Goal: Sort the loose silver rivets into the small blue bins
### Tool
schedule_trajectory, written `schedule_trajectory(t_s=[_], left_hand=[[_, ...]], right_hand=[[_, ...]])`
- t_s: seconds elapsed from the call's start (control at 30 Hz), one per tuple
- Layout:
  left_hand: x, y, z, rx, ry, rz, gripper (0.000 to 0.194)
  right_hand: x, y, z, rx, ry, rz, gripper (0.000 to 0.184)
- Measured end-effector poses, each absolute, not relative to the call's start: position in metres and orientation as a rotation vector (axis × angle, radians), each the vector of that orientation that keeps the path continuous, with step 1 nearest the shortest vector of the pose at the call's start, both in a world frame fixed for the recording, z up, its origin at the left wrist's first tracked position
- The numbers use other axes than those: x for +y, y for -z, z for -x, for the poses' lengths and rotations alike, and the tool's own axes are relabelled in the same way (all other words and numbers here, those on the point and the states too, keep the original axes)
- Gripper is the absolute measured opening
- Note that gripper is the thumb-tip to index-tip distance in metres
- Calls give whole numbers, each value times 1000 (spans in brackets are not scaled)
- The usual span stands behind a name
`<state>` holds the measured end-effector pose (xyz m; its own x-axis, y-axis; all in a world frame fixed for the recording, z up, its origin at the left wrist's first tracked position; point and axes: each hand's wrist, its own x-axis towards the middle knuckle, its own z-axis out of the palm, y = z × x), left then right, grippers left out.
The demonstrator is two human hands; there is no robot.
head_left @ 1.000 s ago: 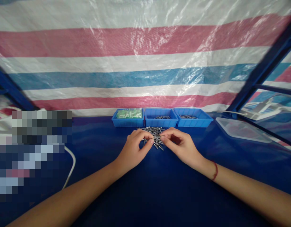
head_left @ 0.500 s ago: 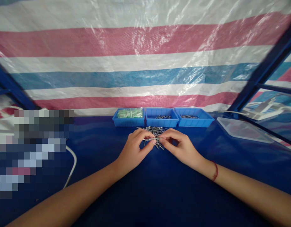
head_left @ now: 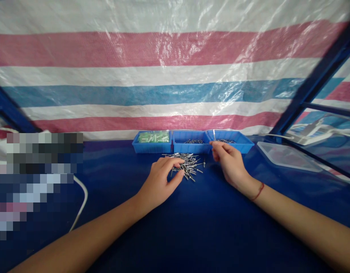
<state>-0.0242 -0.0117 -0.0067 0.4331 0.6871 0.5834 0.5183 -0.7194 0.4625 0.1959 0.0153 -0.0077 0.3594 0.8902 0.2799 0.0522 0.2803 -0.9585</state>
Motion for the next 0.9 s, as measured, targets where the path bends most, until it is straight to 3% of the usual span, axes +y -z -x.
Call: schedule_trajectory(t_s=[0.33,0.5,0.9], left_hand=[[-3,7,27,1218,-1092,-2631,22],[8,14,32,1345,-812,-2717,30],[8,13,32,1345,-826,-2679,14]], right_hand=[[27,4,-210,-738,-916,1097,30],[18,8,-195,-808,-955,1068,26],[15,13,-193,-951,-905,1124,29]])
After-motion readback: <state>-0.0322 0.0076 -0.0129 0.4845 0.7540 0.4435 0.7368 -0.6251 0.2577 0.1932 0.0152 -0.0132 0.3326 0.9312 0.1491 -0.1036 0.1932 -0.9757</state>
